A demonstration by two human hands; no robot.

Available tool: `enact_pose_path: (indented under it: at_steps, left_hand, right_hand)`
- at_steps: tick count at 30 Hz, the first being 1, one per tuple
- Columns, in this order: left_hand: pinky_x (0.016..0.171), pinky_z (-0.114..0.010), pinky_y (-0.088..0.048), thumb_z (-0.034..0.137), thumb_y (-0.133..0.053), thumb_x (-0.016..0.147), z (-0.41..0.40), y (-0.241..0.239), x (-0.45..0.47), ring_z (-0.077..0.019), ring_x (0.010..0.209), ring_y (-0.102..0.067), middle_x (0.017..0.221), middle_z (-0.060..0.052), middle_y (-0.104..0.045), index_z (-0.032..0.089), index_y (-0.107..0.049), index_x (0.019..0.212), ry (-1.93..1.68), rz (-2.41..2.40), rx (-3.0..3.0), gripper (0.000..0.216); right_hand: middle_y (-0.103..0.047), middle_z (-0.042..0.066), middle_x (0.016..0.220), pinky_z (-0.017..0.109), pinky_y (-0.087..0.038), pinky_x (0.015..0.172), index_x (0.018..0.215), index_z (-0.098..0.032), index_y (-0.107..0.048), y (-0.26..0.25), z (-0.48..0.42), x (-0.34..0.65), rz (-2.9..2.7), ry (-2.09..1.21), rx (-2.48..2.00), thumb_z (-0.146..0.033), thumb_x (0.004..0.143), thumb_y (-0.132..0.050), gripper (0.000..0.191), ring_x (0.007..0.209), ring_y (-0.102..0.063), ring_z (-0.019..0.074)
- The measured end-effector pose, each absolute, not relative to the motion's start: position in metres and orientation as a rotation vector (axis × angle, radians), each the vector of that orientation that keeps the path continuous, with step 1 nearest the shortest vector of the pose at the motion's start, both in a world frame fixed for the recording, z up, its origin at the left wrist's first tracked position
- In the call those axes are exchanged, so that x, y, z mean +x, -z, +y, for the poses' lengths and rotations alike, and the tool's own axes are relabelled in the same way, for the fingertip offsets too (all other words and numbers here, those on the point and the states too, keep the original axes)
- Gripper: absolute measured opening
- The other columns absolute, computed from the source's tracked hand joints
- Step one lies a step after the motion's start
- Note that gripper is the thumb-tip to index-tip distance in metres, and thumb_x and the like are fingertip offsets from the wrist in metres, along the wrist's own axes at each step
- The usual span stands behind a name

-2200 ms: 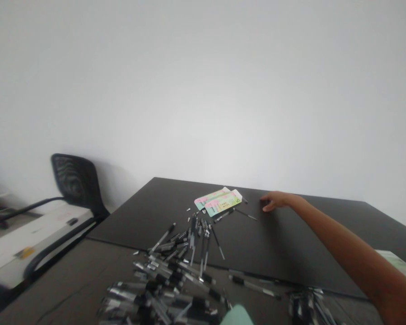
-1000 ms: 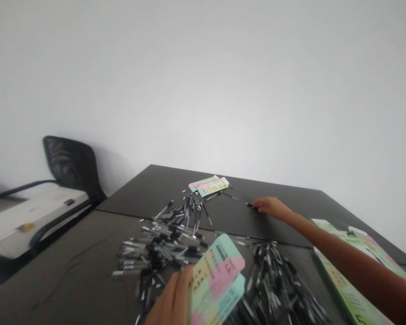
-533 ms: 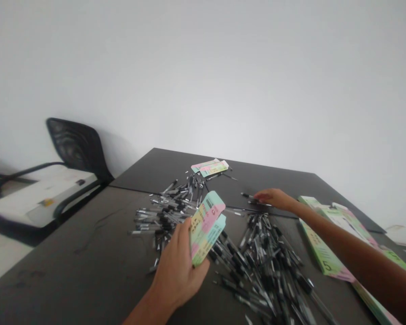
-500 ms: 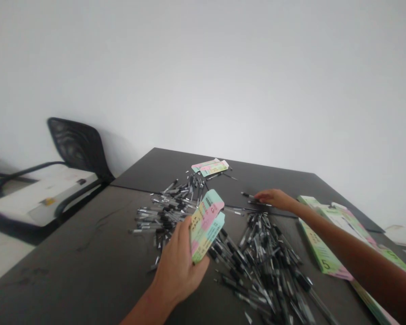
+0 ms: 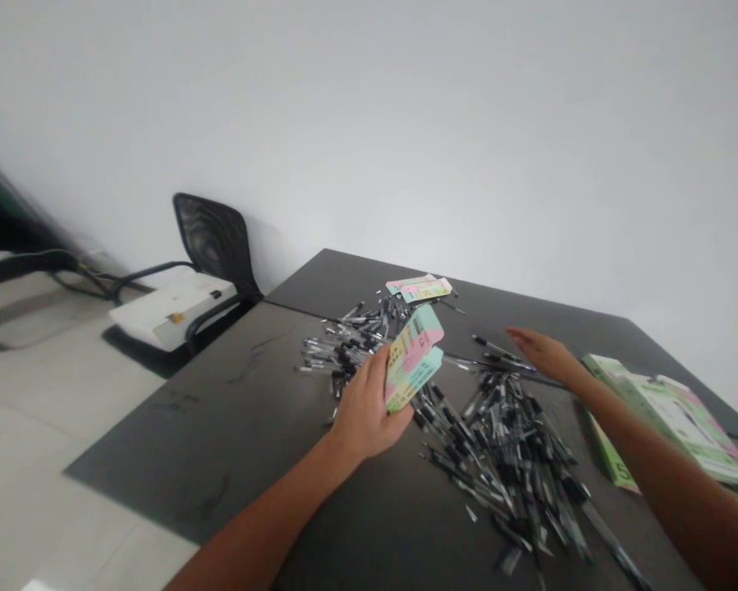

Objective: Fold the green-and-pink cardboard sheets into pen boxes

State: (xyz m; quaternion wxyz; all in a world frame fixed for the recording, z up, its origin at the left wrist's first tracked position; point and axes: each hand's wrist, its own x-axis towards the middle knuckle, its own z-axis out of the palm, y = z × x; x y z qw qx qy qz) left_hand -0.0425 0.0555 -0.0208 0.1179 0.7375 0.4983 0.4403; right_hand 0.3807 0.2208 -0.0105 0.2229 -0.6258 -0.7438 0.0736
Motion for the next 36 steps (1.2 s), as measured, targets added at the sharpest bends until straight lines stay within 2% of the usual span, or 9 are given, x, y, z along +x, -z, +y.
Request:
enact_pose_path:
  at_steps: [5, 10, 16, 20, 24, 28, 31, 33, 36]
  left_hand:
    - [0.113, -0.049, -0.057, 0.021, -0.068, 0.083, 0.062, 0.027, -0.042, -0.0338, 0.132, -0.066, 0.145, -0.019, -0.064, 0.015, -0.039, 0.158, -1.427, 1.419, 2.108, 0.081]
    - [0.114, -0.045, -0.056, 0.024, -0.073, 0.082, 0.070, 0.023, -0.042, -0.0302, 0.132, -0.065, 0.143, -0.017, -0.062, 0.015, -0.040, 0.153, -1.623, 1.340, 2.029, 0.078]
    - [0.112, -0.046, -0.056, 0.025, -0.083, 0.078, 0.081, -0.016, -0.031, -0.0303, 0.130, -0.065, 0.142, -0.016, -0.062, 0.017, -0.043, 0.150, -1.598, 1.264, 2.161, 0.083]
    - [0.117, -0.048, -0.053, 0.026, -0.089, 0.078, 0.086, -0.019, -0.022, -0.0322, 0.134, -0.064, 0.146, -0.016, -0.064, 0.018, -0.045, 0.153, -1.451, 1.297, 2.296, 0.088]
    - [0.116, -0.048, -0.054, 0.029, -0.089, 0.080, 0.080, 0.000, -0.013, -0.0332, 0.133, -0.066, 0.144, -0.018, -0.065, 0.016, -0.044, 0.152, -1.477, 1.348, 2.257, 0.086]
    - [0.112, -0.048, -0.056, 0.038, -0.091, 0.080, 0.067, 0.015, 0.000, -0.0341, 0.134, -0.066, 0.143, -0.018, -0.065, 0.018, -0.041, 0.153, -1.472, 1.330, 2.248, 0.091]
    - [0.106, -0.046, -0.060, 0.039, -0.090, 0.078, 0.054, 0.022, 0.009, -0.0328, 0.128, -0.070, 0.139, -0.016, -0.068, 0.019, -0.043, 0.151, -1.406, 1.239, 2.266, 0.089]
    - [0.104, -0.045, -0.061, 0.037, -0.087, 0.077, 0.044, 0.026, 0.011, -0.0320, 0.124, -0.072, 0.137, -0.015, -0.069, 0.020, -0.044, 0.150, -1.404, 1.167, 2.278, 0.087]
    - [0.102, -0.046, -0.063, 0.040, -0.086, 0.075, 0.030, 0.033, 0.011, -0.0333, 0.121, -0.074, 0.135, -0.016, -0.071, 0.019, -0.043, 0.150, -1.398, 1.104, 2.318, 0.089]
  right_hand:
    - [-0.069, 0.014, 0.155, 0.056, -0.054, 0.117, 0.158, -0.028, -0.059, -0.023, 0.151, 0.335, -1.785, 0.033, -1.621, -0.068, 0.105, -0.051, 0.067, 0.135, -0.071, 0.0380]
    - [-0.075, 0.010, 0.145, 0.057, -0.053, 0.121, 0.159, -0.033, -0.055, -0.063, 0.054, 0.269, -1.653, -0.016, -1.268, -0.060, 0.097, -0.075, 0.071, 0.132, -0.073, 0.0338]
    - [-0.077, 0.011, 0.142, 0.055, -0.053, 0.119, 0.143, -0.028, -0.072, -0.058, 0.039, 0.261, -1.715, 0.000, -1.409, -0.063, 0.096, -0.074, 0.058, 0.134, -0.071, 0.0367]
    - [-0.075, 0.020, 0.144, 0.061, -0.049, 0.121, 0.138, -0.017, -0.076, -0.028, 0.062, 0.282, -1.485, -0.182, -1.521, -0.069, 0.095, -0.069, 0.067, 0.136, -0.069, 0.0425]
    - [-0.084, 0.016, 0.123, 0.056, -0.059, 0.109, 0.138, -0.020, -0.076, -0.015, 0.058, 0.274, -1.493, -0.369, -1.436, -0.075, 0.094, -0.067, 0.071, 0.116, -0.079, 0.0358]
    - [-0.087, 0.007, 0.108, 0.042, -0.066, 0.085, 0.132, -0.024, -0.080, -0.020, 0.040, 0.240, -1.676, -0.614, -1.175, -0.078, 0.078, -0.083, 0.076, 0.092, -0.081, 0.0287]
    - [-0.084, 0.004, 0.088, 0.039, -0.061, 0.070, 0.106, -0.024, -0.087, -0.020, 0.028, 0.219, -1.672, -0.604, -1.088, -0.076, 0.077, -0.087, 0.059, 0.074, -0.073, 0.0253]
    - [-0.083, 0.005, 0.086, 0.040, -0.060, 0.070, 0.096, -0.024, -0.086, -0.014, 0.019, 0.210, -1.617, -0.611, -1.064, -0.078, 0.073, -0.087, 0.059, 0.074, -0.072, 0.0270]
    - [-0.085, 0.008, 0.099, 0.045, -0.062, 0.078, 0.106, -0.025, -0.085, -0.004, 0.008, 0.206, -1.570, -0.690, -0.980, -0.086, 0.060, -0.088, 0.077, 0.088, -0.076, 0.0334]
